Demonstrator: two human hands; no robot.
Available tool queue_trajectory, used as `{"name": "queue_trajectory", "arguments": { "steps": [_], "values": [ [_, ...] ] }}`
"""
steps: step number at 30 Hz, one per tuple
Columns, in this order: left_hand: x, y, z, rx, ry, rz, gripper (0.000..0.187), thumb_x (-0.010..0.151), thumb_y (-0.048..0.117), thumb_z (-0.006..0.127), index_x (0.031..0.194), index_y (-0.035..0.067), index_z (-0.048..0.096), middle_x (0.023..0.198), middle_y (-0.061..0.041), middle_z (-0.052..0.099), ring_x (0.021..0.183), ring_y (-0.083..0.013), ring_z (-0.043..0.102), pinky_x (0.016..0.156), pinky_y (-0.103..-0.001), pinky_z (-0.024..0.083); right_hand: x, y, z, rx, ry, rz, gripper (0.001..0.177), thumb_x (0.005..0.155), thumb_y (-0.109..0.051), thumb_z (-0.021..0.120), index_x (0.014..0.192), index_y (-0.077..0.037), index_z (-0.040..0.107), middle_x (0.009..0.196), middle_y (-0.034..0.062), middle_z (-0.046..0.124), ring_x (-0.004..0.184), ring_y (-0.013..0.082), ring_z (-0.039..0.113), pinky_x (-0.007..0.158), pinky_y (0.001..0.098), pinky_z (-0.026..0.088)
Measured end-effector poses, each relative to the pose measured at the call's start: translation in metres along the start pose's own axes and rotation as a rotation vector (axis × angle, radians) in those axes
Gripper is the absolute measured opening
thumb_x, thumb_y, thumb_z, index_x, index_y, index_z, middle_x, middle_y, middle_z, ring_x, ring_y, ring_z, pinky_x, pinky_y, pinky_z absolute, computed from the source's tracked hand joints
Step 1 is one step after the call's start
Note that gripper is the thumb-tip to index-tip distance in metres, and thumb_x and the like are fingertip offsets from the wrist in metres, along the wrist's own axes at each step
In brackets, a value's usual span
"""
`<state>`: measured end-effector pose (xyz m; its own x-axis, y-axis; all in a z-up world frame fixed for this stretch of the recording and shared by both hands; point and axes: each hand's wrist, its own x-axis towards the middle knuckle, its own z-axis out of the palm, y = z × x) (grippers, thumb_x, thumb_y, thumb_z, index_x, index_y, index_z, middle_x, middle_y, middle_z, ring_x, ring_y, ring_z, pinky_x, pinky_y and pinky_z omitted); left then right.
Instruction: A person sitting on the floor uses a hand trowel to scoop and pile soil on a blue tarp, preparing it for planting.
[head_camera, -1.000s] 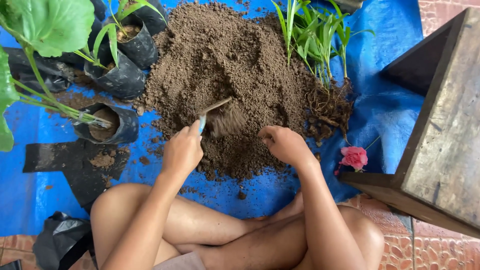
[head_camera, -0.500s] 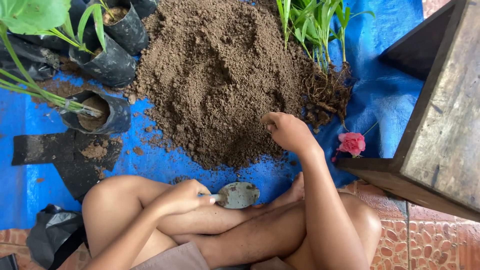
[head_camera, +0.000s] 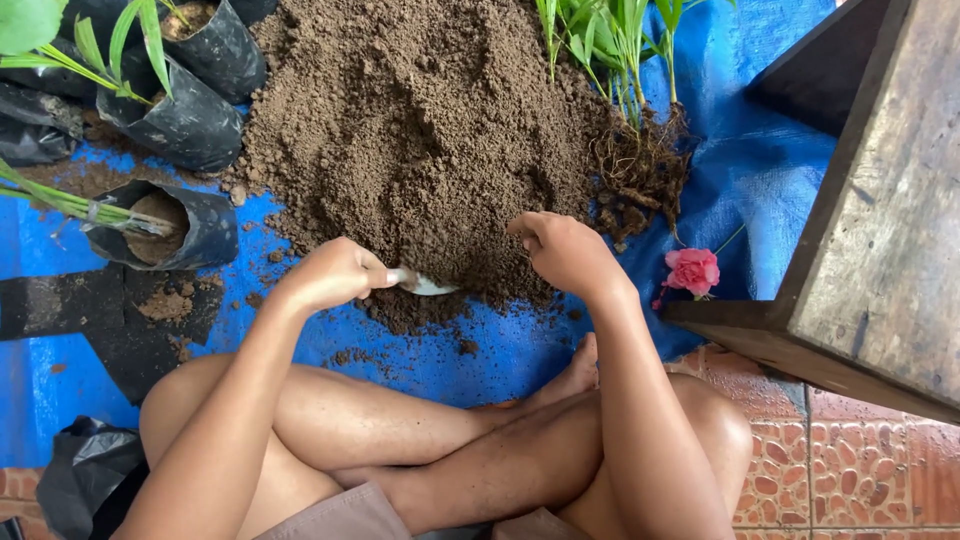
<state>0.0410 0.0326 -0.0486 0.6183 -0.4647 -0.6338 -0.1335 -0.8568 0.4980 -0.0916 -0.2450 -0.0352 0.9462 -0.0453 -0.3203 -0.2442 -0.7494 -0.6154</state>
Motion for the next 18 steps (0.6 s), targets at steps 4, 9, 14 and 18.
{"name": "queue_trajectory", "arguments": {
  "steps": [4,9,14,18],
  "values": [
    [-0.062,0.027,0.005,0.408,0.12,-0.062,0.036,0.096,0.038,0.064,0.115,0.01,0.077,0.073,-0.009,0.076,0.069,-0.0233,0.075,0.095,-0.049,0.052,0.002,0.003,-0.001,0.008,0.002,0.003,0.032,0.104,-0.005,0.047,0.13,0.0,0.066,0.111,0.0223,0.073,0.109,0.0426,0.07,0.083,0.0535,0.059],
    [-0.138,0.006,0.041,0.828,0.574,-0.112,0.025,0.096,0.036,0.058,0.092,0.013,0.066,0.064,-0.006,0.071,0.046,-0.0277,0.065,0.049,-0.039,0.053,0.014,0.022,0.022,-0.054,0.188,-0.008,0.042,0.082,-0.002,0.054,0.115,-0.017,0.075,0.093,0.0041,0.076,0.077,0.0291,0.069,0.071,0.0428,0.054],
    [-0.155,-0.001,0.053,0.514,0.241,-0.322,0.031,0.097,0.041,0.049,0.12,0.026,0.062,0.087,-0.006,0.077,0.076,-0.032,0.075,0.071,-0.046,0.058,0.012,0.019,0.022,-0.058,0.159,0.01,0.043,0.082,-0.004,0.052,0.117,-0.016,0.075,0.096,0.0052,0.077,0.08,0.0311,0.069,0.072,0.0435,0.053],
    [-0.125,-0.011,0.077,0.238,0.108,-0.235,0.032,0.091,0.039,0.058,0.12,0.033,0.07,0.084,-0.006,0.078,0.076,-0.0284,0.072,0.072,-0.043,0.053,0.012,0.021,0.023,-0.066,0.139,0.044,0.048,0.078,-0.002,0.053,0.117,-0.019,0.075,0.088,0.0036,0.075,0.077,0.0287,0.068,0.071,0.0421,0.052]
  ]
}}
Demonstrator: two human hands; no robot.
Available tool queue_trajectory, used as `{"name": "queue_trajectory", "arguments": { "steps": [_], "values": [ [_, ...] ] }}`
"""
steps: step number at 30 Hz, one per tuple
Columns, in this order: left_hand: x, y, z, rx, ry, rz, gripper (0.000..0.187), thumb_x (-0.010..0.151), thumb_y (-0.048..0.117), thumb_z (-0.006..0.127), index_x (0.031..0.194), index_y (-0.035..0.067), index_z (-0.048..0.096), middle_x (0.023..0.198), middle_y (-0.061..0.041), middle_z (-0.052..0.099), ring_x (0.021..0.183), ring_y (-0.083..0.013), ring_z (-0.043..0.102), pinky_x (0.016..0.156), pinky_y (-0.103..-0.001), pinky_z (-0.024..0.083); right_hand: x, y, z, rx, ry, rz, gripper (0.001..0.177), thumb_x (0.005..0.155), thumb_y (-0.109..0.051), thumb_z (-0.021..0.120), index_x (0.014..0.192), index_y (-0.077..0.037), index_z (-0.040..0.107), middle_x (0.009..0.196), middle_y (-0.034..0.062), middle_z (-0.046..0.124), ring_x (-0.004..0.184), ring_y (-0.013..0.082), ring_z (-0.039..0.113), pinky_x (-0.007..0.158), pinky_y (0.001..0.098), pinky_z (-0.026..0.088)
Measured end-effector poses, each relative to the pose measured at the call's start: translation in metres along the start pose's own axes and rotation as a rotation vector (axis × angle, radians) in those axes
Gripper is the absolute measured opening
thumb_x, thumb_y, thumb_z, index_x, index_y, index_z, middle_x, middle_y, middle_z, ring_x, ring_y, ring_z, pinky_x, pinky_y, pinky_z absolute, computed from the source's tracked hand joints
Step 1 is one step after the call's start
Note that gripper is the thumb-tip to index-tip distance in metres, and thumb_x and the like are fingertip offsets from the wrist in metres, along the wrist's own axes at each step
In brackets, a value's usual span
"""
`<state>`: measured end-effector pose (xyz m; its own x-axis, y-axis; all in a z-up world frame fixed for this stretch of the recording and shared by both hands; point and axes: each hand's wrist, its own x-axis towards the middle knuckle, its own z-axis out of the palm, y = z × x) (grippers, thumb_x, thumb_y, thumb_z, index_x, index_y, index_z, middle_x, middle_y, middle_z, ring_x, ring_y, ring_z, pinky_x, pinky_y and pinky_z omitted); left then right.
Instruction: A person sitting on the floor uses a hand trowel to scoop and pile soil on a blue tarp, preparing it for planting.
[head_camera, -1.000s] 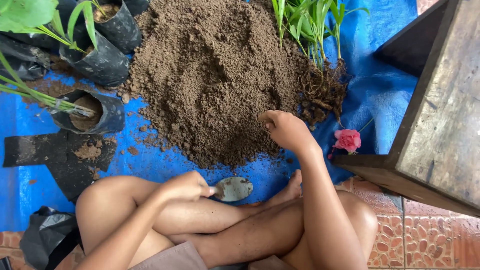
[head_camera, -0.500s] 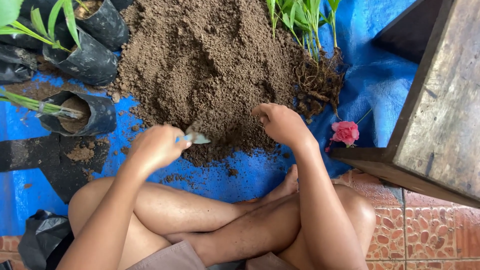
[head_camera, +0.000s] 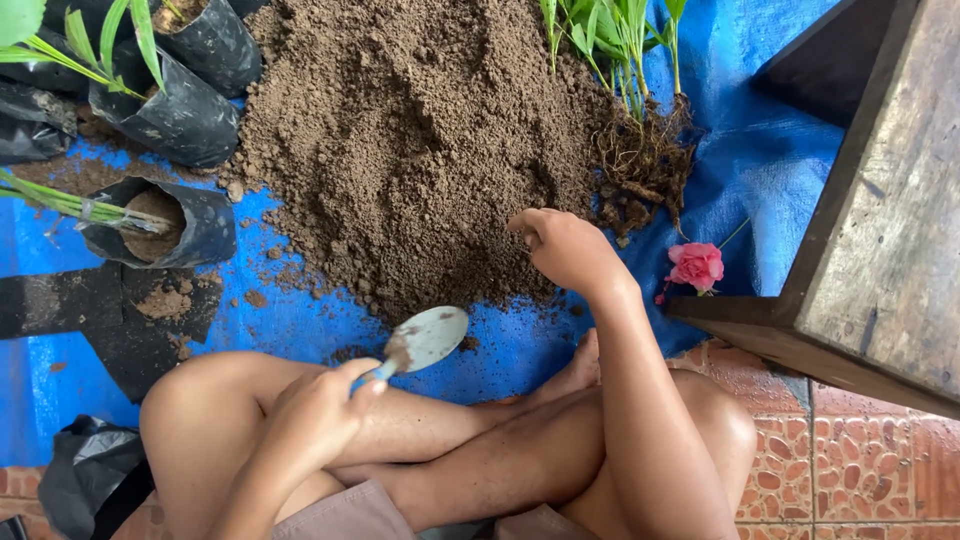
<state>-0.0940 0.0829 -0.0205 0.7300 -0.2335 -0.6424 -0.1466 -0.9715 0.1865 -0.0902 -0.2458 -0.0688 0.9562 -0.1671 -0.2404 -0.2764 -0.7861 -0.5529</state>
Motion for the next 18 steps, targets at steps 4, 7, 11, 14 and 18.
{"name": "queue_trajectory", "arguments": {
  "steps": [4,7,11,14,18],
  "values": [
    [0.014,0.002,0.01,0.077,0.305,0.335,0.037,0.092,0.033,0.061,0.126,0.019,0.067,0.105,-0.003,0.077,0.077,-0.0281,0.075,0.068,-0.044,0.059,-0.003,-0.001,-0.002,0.011,0.02,-0.018,0.045,0.08,-0.003,0.052,0.117,-0.016,0.075,0.091,0.0053,0.076,0.078,0.0306,0.069,0.071,0.0438,0.053],
    [0.012,0.005,0.002,0.278,0.623,0.572,0.04,0.088,0.015,0.067,0.129,0.014,0.067,0.08,-0.001,0.067,0.064,-0.0159,0.058,0.057,-0.031,0.053,-0.004,-0.001,-0.004,0.007,0.014,-0.015,0.046,0.081,0.0,0.052,0.117,-0.016,0.075,0.093,0.0079,0.076,0.076,0.032,0.068,0.069,0.0445,0.052],
    [0.034,-0.023,0.011,0.397,0.663,0.56,0.049,0.087,0.008,0.065,0.135,0.016,0.062,0.099,0.002,0.067,0.073,-0.014,0.056,0.061,-0.025,0.05,-0.002,0.002,-0.002,0.034,0.018,-0.022,0.056,0.07,0.004,0.051,0.116,-0.018,0.075,0.084,0.0016,0.071,0.076,0.027,0.066,0.069,0.0417,0.051],
    [0.028,-0.048,-0.002,0.425,0.662,0.39,0.05,0.088,0.015,0.064,0.138,0.023,0.061,0.107,0.005,0.069,0.08,-0.0147,0.06,0.06,-0.028,0.05,0.0,0.003,-0.005,0.024,0.018,-0.031,0.056,0.069,0.005,0.052,0.116,-0.017,0.075,0.087,0.0023,0.072,0.078,0.0283,0.068,0.069,0.0426,0.052],
    [0.013,-0.1,-0.042,0.018,0.702,0.189,0.045,0.093,0.025,0.068,0.137,0.011,0.069,0.107,-0.015,0.076,0.072,-0.0347,0.07,0.061,-0.043,0.052,-0.003,-0.003,-0.01,0.007,0.04,-0.004,0.045,0.081,-0.003,0.052,0.116,-0.018,0.075,0.094,0.0065,0.076,0.08,0.0322,0.068,0.072,0.0446,0.052]
  ]
}}
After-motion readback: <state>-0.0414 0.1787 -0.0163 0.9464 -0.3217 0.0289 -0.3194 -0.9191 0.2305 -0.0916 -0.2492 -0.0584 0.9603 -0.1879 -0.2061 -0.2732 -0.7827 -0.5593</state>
